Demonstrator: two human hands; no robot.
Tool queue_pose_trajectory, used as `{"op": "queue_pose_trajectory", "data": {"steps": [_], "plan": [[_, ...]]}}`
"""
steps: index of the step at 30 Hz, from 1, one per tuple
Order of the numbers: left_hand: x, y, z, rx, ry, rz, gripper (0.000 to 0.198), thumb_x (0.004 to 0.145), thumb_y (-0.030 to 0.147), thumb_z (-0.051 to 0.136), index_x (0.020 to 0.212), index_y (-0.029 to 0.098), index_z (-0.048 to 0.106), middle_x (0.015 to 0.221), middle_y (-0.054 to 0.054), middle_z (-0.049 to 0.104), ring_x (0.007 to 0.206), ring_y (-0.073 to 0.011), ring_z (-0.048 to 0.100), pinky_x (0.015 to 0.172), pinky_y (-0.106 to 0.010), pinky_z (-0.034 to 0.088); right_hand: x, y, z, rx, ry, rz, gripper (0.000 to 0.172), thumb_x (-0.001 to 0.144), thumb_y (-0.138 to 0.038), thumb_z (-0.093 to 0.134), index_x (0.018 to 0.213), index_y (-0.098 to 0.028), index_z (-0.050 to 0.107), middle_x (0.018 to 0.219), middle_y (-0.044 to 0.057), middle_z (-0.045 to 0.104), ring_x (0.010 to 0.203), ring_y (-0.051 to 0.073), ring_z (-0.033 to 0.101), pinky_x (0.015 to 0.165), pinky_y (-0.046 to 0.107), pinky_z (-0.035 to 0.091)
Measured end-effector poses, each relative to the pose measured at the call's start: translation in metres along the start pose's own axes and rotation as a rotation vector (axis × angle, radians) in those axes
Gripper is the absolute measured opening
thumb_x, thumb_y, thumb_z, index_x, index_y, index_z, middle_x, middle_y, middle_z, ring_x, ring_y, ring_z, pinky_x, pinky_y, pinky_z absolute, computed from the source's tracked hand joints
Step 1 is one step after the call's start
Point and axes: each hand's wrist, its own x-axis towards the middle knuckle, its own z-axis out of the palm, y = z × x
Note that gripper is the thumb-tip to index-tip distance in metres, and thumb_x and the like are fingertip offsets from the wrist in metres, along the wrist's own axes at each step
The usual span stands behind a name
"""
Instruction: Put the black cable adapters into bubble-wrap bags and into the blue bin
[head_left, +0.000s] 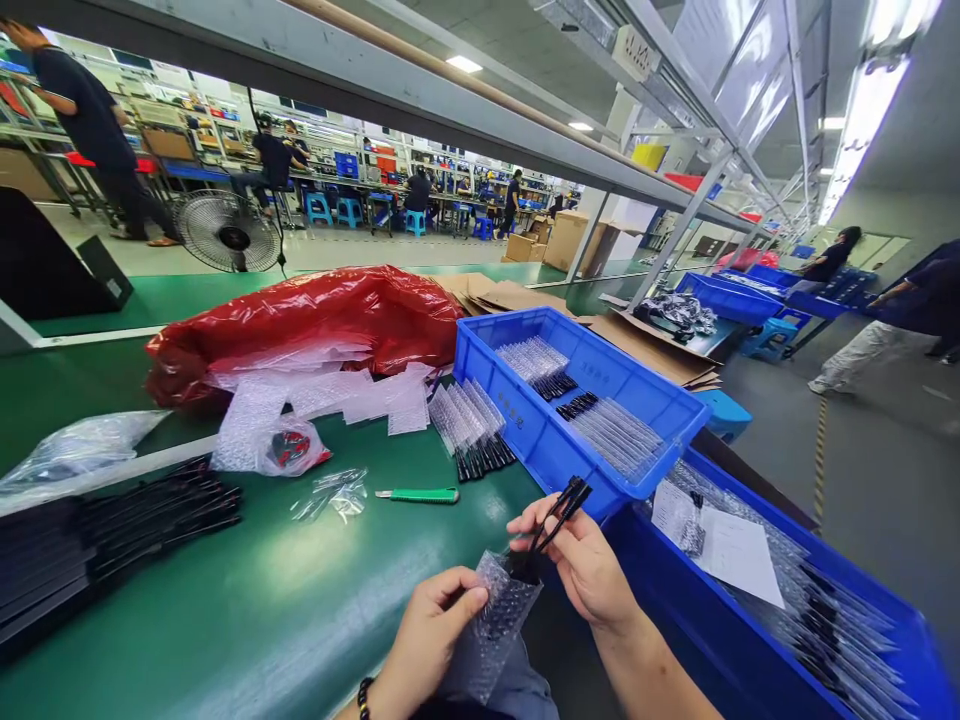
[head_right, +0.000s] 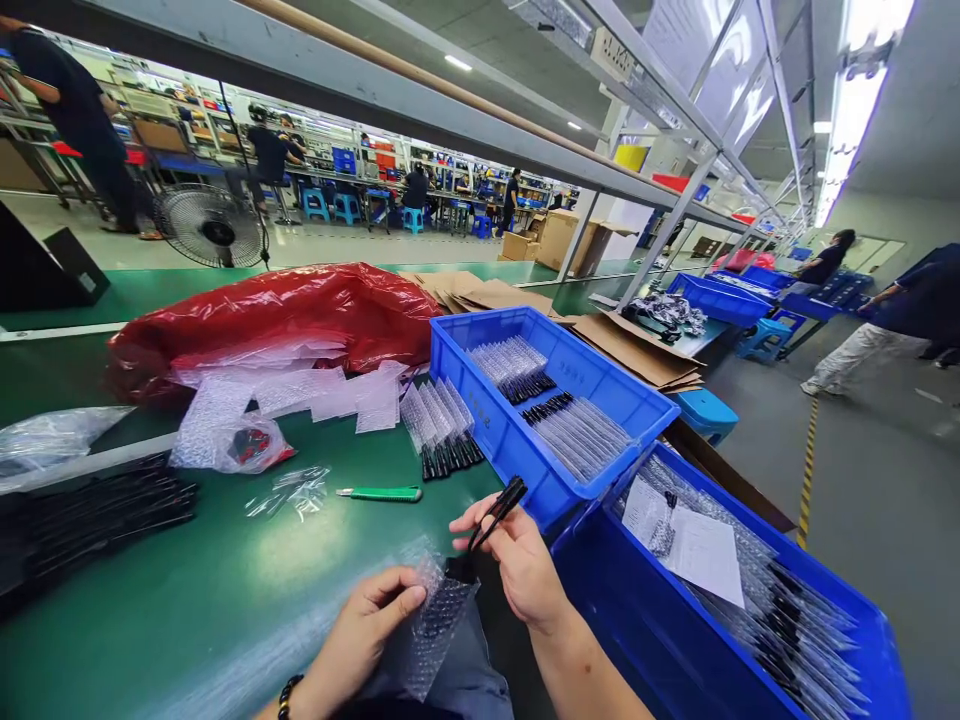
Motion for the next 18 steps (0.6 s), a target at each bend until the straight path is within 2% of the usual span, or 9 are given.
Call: {"op": "queue_pose_trajectory", "data": {"steps": [4, 8, 11, 13, 16, 18], "plan": [[0.003, -0.001, 0.001, -0.075, 0.043, 0.017, 0.037, 0.062, 0.048, 0.065, 0.066, 0.011, 0.065, 0.071, -0.006, 0.057, 0.069, -0.0157, 0.046, 0.067, -0.023, 0.035, 0.0, 0.003, -0.006, -0.236, -0.052, -0.17, 0.015, 0.081, -0.031, 0.053, 0.081, -0.017, 0.057, 0.093, 0.007, 0.053, 0.092, 0.018, 0.052, 0.084, 0.033, 0.041], [0.003, 0.004, 0.001, -0.072, 0.057, 0.102, 0.031, 0.065, 0.043, 0.065, 0.065, 0.012, 0.068, 0.077, -0.008, 0.059, 0.075, -0.0179, 0.049, 0.071, -0.024, 0.036, -0.003, 0.002, -0.003, -0.518, -0.203, -0.148, 0.013, 0.08, -0.029, 0.053, 0.08, -0.016, 0.057, 0.094, 0.007, 0.05, 0.089, 0.016, 0.05, 0.08, 0.029, 0.041], [0.002, 0.005, 0.002, -0.051, 0.074, 0.107, 0.031, 0.066, 0.043, 0.064, 0.066, 0.012, 0.068, 0.077, -0.008, 0.058, 0.073, -0.0176, 0.049, 0.069, -0.024, 0.036, -0.005, -0.002, 0.001, -0.702, -0.332, -0.162, 0.016, 0.079, -0.027, 0.054, 0.069, -0.014, 0.057, 0.094, 0.008, 0.049, 0.088, 0.016, 0.049, 0.077, 0.027, 0.04], [0.002, 0.004, 0.004, -0.062, 0.072, 0.088, 0.034, 0.065, 0.045, 0.064, 0.065, 0.012, 0.066, 0.072, -0.007, 0.057, 0.069, -0.0159, 0.047, 0.065, -0.024, 0.036, -0.006, -0.005, 0.002, -0.721, -0.364, -0.187, 0.018, 0.08, -0.027, 0.051, 0.068, -0.014, 0.056, 0.092, 0.008, 0.049, 0.087, 0.015, 0.049, 0.077, 0.027, 0.04], [0.003, 0.003, 0.005, -0.114, 0.077, 0.052, 0.037, 0.063, 0.048, 0.066, 0.065, 0.011, 0.061, 0.064, -0.003, 0.053, 0.062, -0.0125, 0.042, 0.059, -0.022, 0.033, -0.008, -0.006, -0.002, -0.659, -0.349, -0.196, 0.017, 0.082, -0.031, 0.049, 0.085, -0.016, 0.055, 0.091, 0.007, 0.05, 0.084, 0.015, 0.049, 0.076, 0.027, 0.04], [0.004, 0.0, 0.004, -0.136, 0.071, 0.032, 0.039, 0.063, 0.049, 0.065, 0.066, 0.011, 0.058, 0.063, -0.002, 0.05, 0.06, -0.011, 0.04, 0.058, -0.021, 0.032, -0.01, -0.003, -0.006, -0.57, -0.335, -0.167, 0.025, 0.083, -0.036, 0.047, 0.098, -0.017, 0.052, 0.091, 0.007, 0.051, 0.083, 0.015, 0.049, 0.075, 0.027, 0.041]]}}
